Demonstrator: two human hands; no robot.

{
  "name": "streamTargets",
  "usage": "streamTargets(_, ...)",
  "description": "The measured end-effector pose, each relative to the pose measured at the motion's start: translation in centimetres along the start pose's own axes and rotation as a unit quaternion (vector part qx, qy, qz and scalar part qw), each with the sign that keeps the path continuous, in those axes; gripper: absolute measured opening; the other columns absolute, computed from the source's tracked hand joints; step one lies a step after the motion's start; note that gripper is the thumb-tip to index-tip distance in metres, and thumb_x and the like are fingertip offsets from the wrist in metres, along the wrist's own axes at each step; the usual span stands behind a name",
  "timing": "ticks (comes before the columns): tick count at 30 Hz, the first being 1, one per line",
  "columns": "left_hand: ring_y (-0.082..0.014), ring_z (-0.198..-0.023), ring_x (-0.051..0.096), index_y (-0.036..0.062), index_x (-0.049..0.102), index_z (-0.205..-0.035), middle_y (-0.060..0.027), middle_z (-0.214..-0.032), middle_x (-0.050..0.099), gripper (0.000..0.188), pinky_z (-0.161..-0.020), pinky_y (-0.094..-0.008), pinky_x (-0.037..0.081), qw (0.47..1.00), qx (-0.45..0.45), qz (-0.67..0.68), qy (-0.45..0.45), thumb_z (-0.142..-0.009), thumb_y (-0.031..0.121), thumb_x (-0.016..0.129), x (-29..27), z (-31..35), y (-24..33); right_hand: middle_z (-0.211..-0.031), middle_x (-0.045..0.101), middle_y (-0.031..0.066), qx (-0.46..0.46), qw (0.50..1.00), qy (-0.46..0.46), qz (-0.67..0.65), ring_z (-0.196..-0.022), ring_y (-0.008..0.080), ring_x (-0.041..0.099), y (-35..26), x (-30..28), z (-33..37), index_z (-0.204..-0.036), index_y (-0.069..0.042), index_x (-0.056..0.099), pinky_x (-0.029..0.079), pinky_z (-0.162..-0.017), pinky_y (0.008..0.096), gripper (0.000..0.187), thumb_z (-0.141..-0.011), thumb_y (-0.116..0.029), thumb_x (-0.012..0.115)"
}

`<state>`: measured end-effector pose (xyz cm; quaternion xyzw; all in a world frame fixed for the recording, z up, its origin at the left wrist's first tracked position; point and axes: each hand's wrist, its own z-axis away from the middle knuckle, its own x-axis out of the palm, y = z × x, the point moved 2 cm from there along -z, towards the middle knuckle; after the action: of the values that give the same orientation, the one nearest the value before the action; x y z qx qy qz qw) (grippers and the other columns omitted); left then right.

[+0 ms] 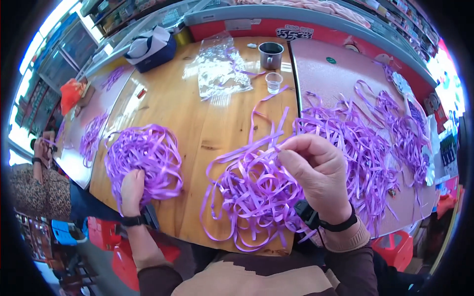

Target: The person picks up a purple ribbon and threads it through a small plastic buckle by hand. They pull the ribbon through to slide the buckle along the length and then place the finished piece onto a pile on the table.

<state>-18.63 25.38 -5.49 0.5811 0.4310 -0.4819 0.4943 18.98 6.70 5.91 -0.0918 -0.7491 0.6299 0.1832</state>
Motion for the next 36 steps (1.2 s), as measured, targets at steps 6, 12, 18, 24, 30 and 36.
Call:
streamTargets(6,-0.0395,-0.074,0.054,-0.0032,0.057,-0.08,-0.0242,-0.078,0.056,0.032,-0.065,-0.0437,0.041,0.998,0.03,-0.049,0.007,-0.084,0.024,0.041,0.0,-1.1,1.0,-0.066,0.052,-0.0053,0.009,0.999,-0.027,-0.046,-0.057,-0.0014,0.045,-0.3,-0.4,0.9,-0.087,0.001,0.057,0.035,-0.048,0.013,0.006,-0.081,-0.002,0.056)
streamTargets(12,-0.0265,-0.06,0.055,-0.0037,0.057,-0.082,-0.0152,-0.067,0.057,0.023,-0.054,-0.0344,0.041,0.971,0.061,0.155,0.17,-0.084,0.017,0.047,-6.8,1.7,11.9,-0.064,0.053,-0.0032,-0.006,0.999,-0.027,-0.023,-0.057,-0.0001,0.046,-0.2,-1.0,1.3,-0.084,0.001,0.057,0.036,-0.048,0.0155,0.005,-0.08,-0.002,0.056)
streamTargets(18,-0.0135,-0.063,0.053,-0.0019,0.059,-0.086,-0.0023,-0.066,0.055,0.017,-0.055,-0.0243,0.041,0.865,0.305,0.392,-0.072,-0.084,0.011,0.049,-5.4,5.2,24.4,-0.069,0.056,0.0075,-0.17,0.982,-0.068,0.046,-0.061,0.0134,0.055,-0.5,-0.6,0.7,-0.082,0.001,0.057,0.042,-0.053,0.025,0.008,-0.075,-0.002,0.057)
streamTargets(24,-0.0111,-0.082,0.052,0.0003,0.05,-0.103,-0.0055,-0.093,0.054,0.022,-0.069,-0.0213,0.041,0.664,0.032,0.638,-0.39,-0.088,0.015,0.044,-3.0,11.5,32.9,-0.069,0.054,0.011,-0.226,0.973,-0.054,0.014,-0.064,0.0236,0.055,-1.4,-1.8,2.3,-0.077,0.0,0.053,0.043,-0.055,0.0306,0.007,-0.074,-0.005,0.057)
streamTargets(30,-0.0118,-0.095,0.048,0.0021,0.039,-0.116,-0.0067,-0.109,0.047,0.03,-0.076,-0.0231,0.041,0.882,0.249,0.056,-0.395,-0.09,0.016,0.038,-4.4,13.0,39.4,-0.068,0.053,0.0118,-0.266,0.964,-0.017,-0.006,-0.063,0.0264,0.054,-2.0,-2.4,2.4,-0.076,-0.001,0.052,0.042,-0.056,0.033,0.006,-0.073,-0.004,0.056)
streamTargets(36,-0.0126,-0.088,0.051,0.0014,0.049,-0.102,-0.006,-0.099,0.052,0.022,-0.075,-0.0243,0.042,0.719,0.048,0.598,-0.351,-0.085,0.015,0.047,-4.9,12.0,34.6,-0.067,0.053,0.0145,-0.254,0.966,-0.032,-0.025,-0.063,0.0298,0.054,-2.6,-2.0,1.4,-0.07,0.001,0.05,0.04,-0.055,0.0359,0.005,-0.07,-0.003,0.054)
